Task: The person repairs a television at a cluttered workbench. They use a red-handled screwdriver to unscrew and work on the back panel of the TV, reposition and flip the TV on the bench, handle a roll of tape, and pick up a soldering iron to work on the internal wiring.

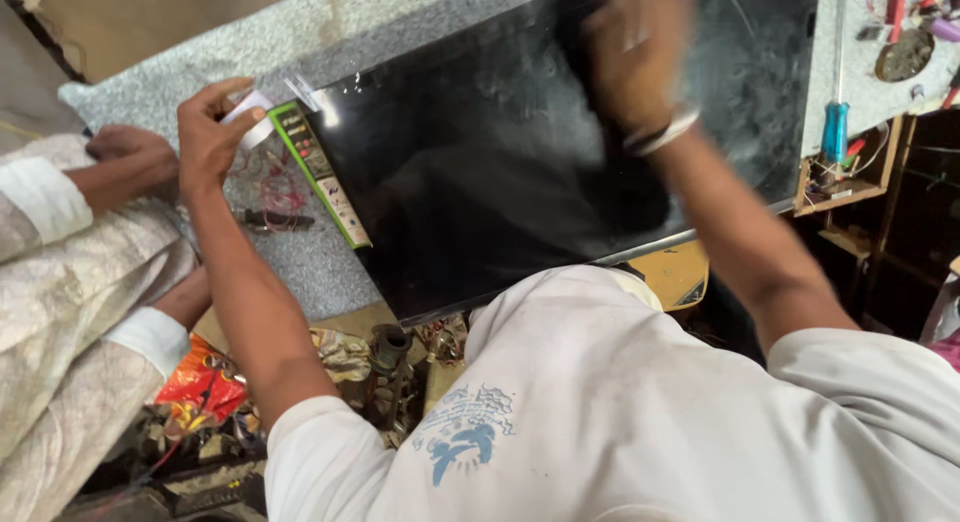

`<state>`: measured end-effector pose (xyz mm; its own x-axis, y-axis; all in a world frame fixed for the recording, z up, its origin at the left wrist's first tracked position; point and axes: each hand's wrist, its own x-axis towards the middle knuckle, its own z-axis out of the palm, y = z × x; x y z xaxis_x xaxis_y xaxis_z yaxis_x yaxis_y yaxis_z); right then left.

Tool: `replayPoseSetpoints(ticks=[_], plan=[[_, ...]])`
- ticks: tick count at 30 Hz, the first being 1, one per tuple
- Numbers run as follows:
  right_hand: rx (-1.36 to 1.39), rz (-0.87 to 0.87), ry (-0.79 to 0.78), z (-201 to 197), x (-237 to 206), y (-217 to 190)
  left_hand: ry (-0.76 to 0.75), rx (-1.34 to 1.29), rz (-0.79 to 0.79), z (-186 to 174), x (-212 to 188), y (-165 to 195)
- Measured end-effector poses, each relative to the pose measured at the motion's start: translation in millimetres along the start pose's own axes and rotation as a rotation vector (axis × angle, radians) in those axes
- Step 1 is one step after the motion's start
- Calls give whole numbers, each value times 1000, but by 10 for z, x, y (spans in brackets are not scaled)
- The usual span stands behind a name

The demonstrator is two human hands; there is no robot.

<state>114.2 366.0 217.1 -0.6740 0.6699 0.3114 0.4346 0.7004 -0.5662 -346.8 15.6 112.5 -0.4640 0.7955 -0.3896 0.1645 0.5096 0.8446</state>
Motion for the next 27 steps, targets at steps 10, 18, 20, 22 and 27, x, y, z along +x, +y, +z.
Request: replayPoseSetpoints(ticks=[10, 18, 20, 22, 27], plan=[[89, -256, -616, 1848, -262, -1682, 59, -21, 2, -17, -27, -47], [61, -281, -638, 1717, -381, -1495, -24, -9, 9, -100, -49, 10], [69, -278, -602, 1615, -362, -1453, -57, -31, -59, -124, -46, 62], [48, -255, -580, 1506, -317, -1387, -86, -34, -64, -146, -31, 114], [-12, -165, -492, 1357, -208, -1161, -108, -43, -131, -142, 4, 175]])
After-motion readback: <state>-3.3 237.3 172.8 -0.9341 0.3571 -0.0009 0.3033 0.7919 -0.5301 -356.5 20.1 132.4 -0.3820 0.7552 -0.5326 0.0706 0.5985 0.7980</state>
